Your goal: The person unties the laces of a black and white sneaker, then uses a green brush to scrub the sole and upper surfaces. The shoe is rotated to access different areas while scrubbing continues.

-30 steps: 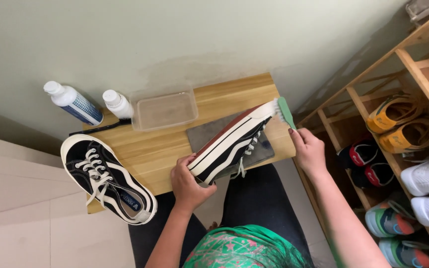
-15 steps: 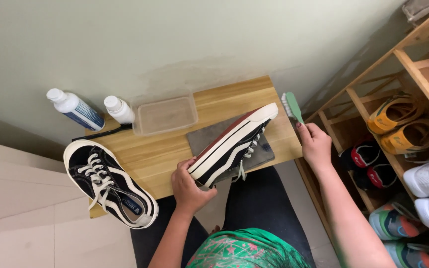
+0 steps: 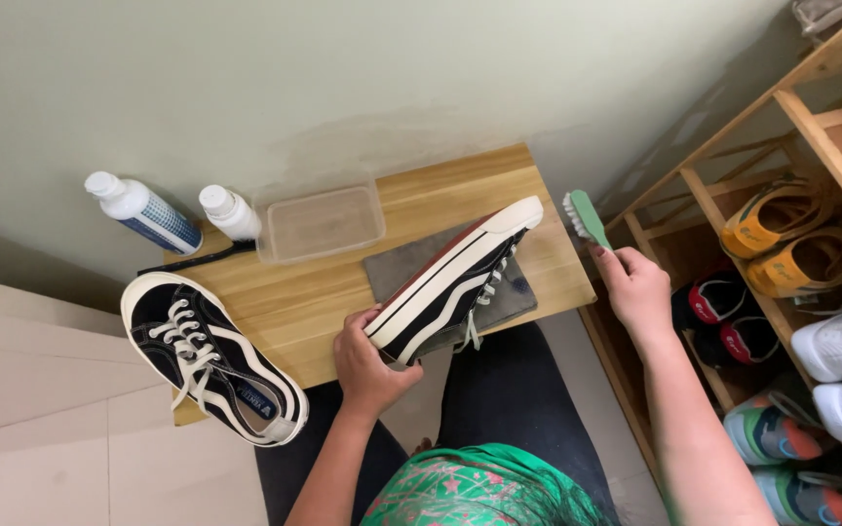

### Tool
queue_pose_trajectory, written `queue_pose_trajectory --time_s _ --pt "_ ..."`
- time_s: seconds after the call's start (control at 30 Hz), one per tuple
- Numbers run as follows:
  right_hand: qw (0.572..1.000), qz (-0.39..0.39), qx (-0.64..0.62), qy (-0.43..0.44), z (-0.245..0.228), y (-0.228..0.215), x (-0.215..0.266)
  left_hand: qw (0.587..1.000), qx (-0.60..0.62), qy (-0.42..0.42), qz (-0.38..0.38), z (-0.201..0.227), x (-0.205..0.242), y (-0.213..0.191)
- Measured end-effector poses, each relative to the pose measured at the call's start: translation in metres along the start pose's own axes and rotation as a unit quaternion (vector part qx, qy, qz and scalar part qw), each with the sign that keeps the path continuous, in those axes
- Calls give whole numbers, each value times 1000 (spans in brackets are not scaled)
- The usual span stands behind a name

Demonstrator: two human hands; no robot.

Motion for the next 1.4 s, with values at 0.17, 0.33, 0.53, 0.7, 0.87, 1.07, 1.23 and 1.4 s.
queue_pose_trajectory --time_s 0.17,0.33,0.53,0.7,0.87,1.07,1.23,1.4 --pt "999 7 -44 -6 19 -2 3 1000 9 -7 -6 -4 1 3" --pt "990 -117 -46 -57 -20 -10 38 1000 -6 -5 4 -14 2 7" --pt "972 -207 111 -16 -35 -26 57 1000 13 -16 2 -7 1 5" --pt "990 38 9 -133 38 -15 16 1000 10 -5 2 -4 1 2" --pt "986 39 -40 -160 -24 5 15 1000 15 -5 1 -3 1 3" --pt "992 20 -64 -108 -11 28 -17 1000 -8 21 12 -11 -3 7" --pt "993 -14 -86 -79 0 39 -12 1000 -9 24 13 -11 3 9" --pt "985 -12 -74 -154 -11 51 11 1000 3 9 14 -9 1 6"
Point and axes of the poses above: each hand's wrist, its own x-axis away from the middle knuckle, its own y-axis out of the palm, z = x × y, the point moved 1 cm from there along -x, towards the middle knuckle, and after that the axes turned 10 degrees about -z, right-handed, at the moved point
